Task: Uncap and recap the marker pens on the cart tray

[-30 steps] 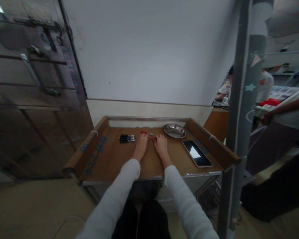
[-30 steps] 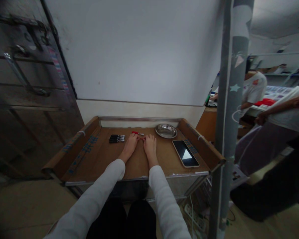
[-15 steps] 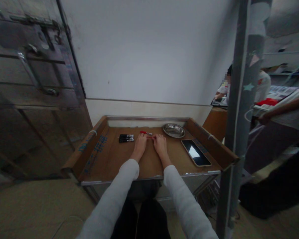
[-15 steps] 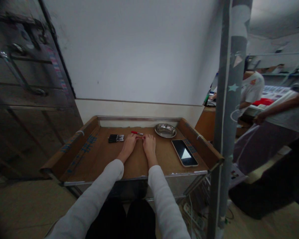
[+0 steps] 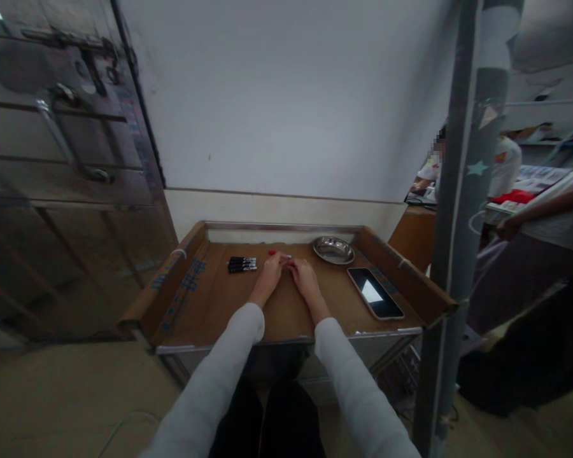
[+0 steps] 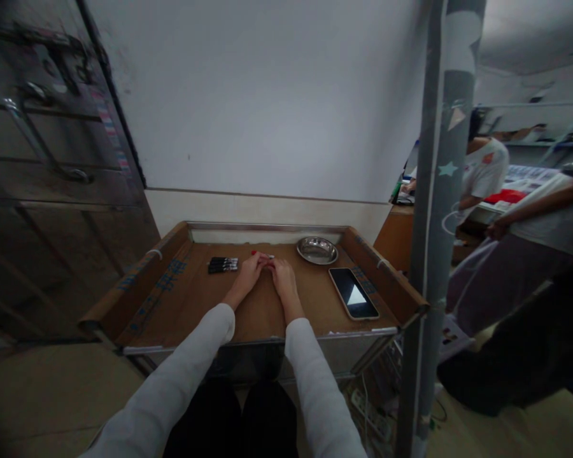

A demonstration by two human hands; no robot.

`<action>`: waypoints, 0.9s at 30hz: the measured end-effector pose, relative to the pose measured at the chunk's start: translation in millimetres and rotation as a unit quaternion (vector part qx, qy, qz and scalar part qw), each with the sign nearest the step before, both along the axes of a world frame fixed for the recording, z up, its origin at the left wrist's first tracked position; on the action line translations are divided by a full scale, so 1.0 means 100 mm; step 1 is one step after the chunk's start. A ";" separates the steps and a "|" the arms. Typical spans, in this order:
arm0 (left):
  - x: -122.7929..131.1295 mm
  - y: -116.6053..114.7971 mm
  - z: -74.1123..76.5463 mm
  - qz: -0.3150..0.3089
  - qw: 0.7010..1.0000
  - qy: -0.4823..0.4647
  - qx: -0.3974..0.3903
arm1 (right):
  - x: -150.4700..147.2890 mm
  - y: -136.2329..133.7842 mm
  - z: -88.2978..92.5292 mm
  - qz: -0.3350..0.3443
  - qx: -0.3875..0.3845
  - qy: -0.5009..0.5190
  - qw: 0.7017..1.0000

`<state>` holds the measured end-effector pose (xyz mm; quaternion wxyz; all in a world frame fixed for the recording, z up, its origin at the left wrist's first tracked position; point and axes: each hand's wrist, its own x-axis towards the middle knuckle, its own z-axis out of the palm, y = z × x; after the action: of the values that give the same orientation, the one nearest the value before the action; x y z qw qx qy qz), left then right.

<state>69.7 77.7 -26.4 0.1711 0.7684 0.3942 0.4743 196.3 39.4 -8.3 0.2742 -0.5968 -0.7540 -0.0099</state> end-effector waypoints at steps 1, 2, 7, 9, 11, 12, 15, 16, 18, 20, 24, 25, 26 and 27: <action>-0.01 0.01 0.01 0.001 1.000 0.005 -0.003 | 0.00 -0.01 0.00 0.010 0.004 0.004 1.000; -0.01 0.02 0.02 0.003 1.000 0.016 -0.007 | -0.01 -0.02 0.01 0.015 0.008 0.007 1.000; -0.03 0.08 0.07 0.052 0.991 0.120 -0.023 | -0.06 -0.20 0.01 -0.011 0.018 0.004 1.000; -0.02 0.11 0.08 0.076 0.983 0.166 0.001 | -0.09 -0.31 0.01 -0.012 0.027 -0.007 1.000; 0.00 0.12 0.08 0.089 0.974 0.207 0.024 | -0.11 -0.39 0.01 -0.026 0.028 -0.019 0.999; 0.01 0.11 0.08 0.095 0.969 0.226 0.029 | -0.11 -0.43 0.01 -0.038 0.029 -0.021 0.999; 0.01 0.00 0.09 0.115 0.954 0.276 0.030 | -0.10 -0.48 0.03 -0.097 0.029 -0.014 0.995; 0.00 -0.06 0.09 0.122 0.948 0.291 0.034 | -0.10 -0.48 0.04 -0.120 0.027 -0.008 0.992; -0.04 -0.20 0.08 0.133 0.939 0.313 0.052 | -0.08 -0.48 0.04 -0.159 0.022 0.003 0.987; -0.09 -0.35 0.07 0.144 0.937 0.315 0.055 | -0.07 -0.48 0.03 -0.179 0.020 0.009 0.984; -0.18 -0.53 0.07 0.152 0.942 0.297 0.030 | -0.08 -0.48 0.01 -0.154 0.024 -0.004 0.988; -0.19 -0.55 0.07 0.150 0.944 0.292 0.029 | -0.09 -0.48 0.01 -0.142 0.027 -0.008 0.989; -0.20 -0.57 0.08 0.147 0.946 0.288 0.030 | -0.09 -0.49 0.00 -0.130 0.030 -0.011 0.991; -0.20 -0.58 0.10 0.142 0.947 0.287 0.032 | -0.10 -0.50 0.00 -0.119 0.034 -0.013 0.992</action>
<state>50.1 19.7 -16.8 -0.0431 0.8131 0.5163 0.2653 186.4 -10.4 -7.9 0.2817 -0.6721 -0.6805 -0.0760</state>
